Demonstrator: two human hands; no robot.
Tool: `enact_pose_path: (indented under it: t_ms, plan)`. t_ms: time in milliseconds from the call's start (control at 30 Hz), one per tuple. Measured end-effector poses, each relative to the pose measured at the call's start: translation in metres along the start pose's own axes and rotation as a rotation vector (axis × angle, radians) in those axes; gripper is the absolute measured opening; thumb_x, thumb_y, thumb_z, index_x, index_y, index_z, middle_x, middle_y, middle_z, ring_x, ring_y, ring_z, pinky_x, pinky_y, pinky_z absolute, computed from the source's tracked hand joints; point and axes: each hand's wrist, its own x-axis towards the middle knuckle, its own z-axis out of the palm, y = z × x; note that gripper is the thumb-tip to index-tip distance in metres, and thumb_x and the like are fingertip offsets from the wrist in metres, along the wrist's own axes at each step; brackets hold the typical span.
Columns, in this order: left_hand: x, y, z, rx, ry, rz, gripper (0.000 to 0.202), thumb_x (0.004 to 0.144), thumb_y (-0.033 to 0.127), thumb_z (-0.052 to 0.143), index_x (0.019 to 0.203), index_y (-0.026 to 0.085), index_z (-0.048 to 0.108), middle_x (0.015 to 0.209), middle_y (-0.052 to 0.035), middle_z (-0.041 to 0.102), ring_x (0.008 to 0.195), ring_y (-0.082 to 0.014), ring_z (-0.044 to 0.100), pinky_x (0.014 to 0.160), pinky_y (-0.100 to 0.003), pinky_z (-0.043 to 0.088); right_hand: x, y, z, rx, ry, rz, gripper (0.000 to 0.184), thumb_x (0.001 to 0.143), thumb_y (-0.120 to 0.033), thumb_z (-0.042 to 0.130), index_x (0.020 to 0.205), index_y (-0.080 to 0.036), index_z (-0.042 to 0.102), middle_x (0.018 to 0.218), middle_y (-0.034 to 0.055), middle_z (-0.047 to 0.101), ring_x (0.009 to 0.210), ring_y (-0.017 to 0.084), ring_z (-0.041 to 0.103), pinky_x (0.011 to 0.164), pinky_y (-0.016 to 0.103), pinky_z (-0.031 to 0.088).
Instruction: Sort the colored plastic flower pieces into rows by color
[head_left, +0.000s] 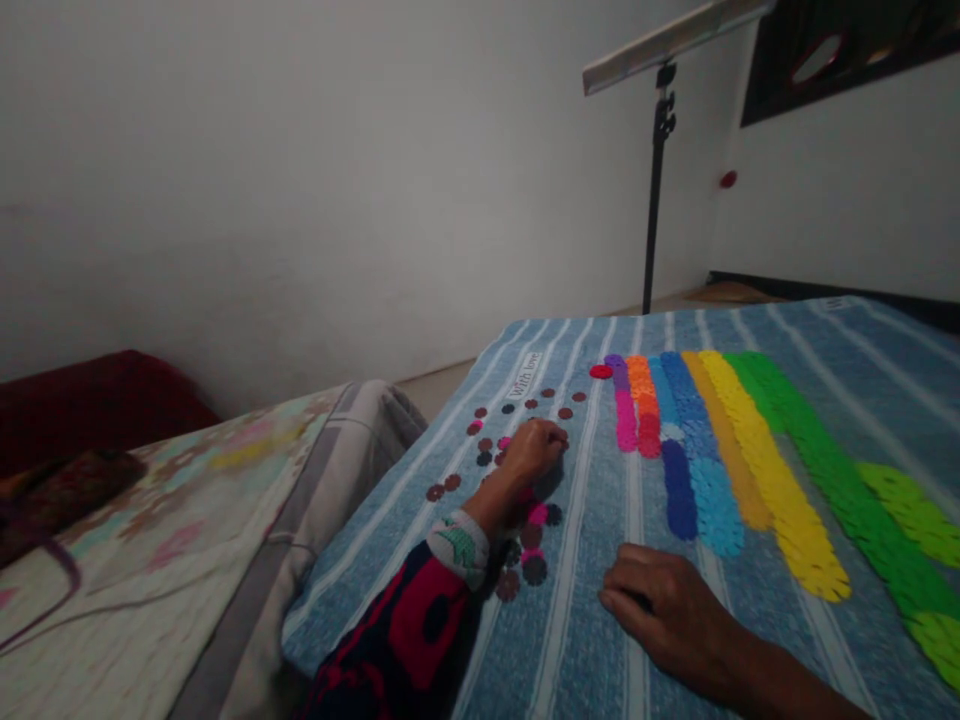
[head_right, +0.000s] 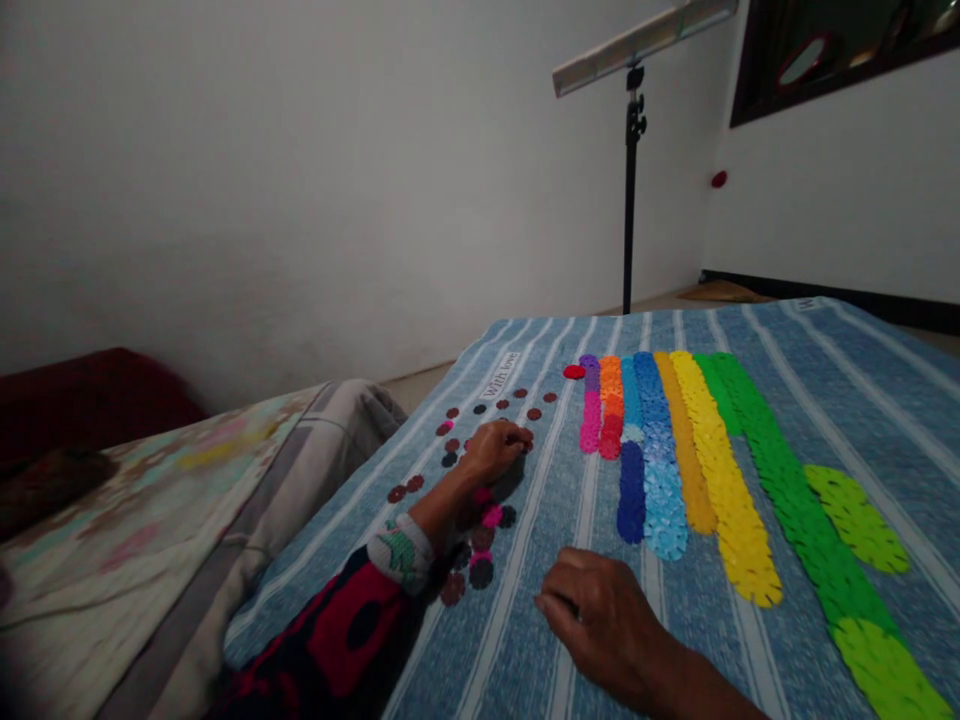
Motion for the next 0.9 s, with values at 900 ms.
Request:
enact_pose_path:
  t_ms: [900]
  plan:
    - [-0.004, -0.077, -0.052, 0.19, -0.201, -0.113, 0.036, 0.067, 0.004, 0.056, 0.092, 0.018, 0.077, 0.08, -0.0028, 0.074, 0.08, -0.0169, 0.065, 0.075, -0.023, 0.047, -0.003, 0.002, 0.001, -0.013, 0.02, -0.014, 0.032, 0.094, -0.023, 0.046, 0.063, -0.017, 0.054, 0.065, 0.0003, 0.054, 0.063, 0.011, 0.054, 0.06, 0.025, 0.034]
